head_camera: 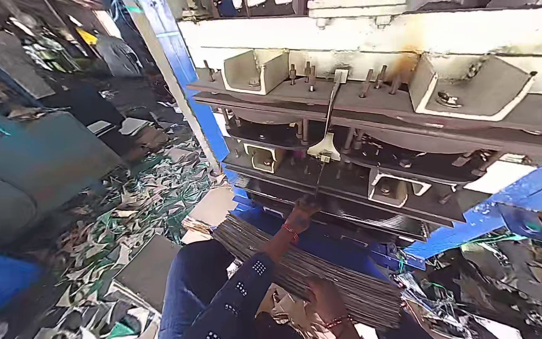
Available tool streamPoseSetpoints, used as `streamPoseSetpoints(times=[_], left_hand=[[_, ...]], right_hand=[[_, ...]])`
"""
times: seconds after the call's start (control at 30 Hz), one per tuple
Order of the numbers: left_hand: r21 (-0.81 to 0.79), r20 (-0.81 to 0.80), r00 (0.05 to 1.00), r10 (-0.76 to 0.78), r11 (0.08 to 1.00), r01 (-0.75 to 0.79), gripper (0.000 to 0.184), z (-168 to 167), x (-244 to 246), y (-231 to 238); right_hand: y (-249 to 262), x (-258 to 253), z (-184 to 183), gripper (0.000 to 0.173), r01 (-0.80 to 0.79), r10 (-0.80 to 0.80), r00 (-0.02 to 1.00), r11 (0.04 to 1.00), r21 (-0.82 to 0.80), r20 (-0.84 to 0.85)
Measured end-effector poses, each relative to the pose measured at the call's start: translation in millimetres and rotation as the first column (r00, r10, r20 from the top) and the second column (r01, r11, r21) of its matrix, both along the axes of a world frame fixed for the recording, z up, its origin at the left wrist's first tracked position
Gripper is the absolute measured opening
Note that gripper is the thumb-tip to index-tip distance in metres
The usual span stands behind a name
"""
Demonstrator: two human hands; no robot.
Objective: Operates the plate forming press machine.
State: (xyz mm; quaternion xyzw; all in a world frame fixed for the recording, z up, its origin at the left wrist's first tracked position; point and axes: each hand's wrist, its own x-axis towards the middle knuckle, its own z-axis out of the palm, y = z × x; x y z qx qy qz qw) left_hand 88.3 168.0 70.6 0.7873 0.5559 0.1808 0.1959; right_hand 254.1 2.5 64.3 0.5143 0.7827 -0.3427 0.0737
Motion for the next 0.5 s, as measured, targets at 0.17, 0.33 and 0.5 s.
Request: streamPoseSetpoints(times=[0.17, 0.33, 0.5], left_hand=[[0.041, -0.005, 1.000, -0.025, 0.999, 0.025, 0.057, -3, 0, 1], [0.225, -0.031, 0.999, -0.012, 0.974, 0.019, 0.053, -15, -4, -4], [0.442, -0.060, 0.985, -0.161, 0.881, 0.171, 0.045, -44, -15, -37]], right_hand=[[2, -1, -3, 0.042, 0.002, -0.002, 1.000, 1.000, -0.018, 0.011], [2, -2, -7, 0.040, 0.003, -0.003, 1.000, 1.000, -0.015, -0.001], [6, 3, 8, 0.039, 0.155, -0.155, 0.987, 0.988, 0.004, -0.044]])
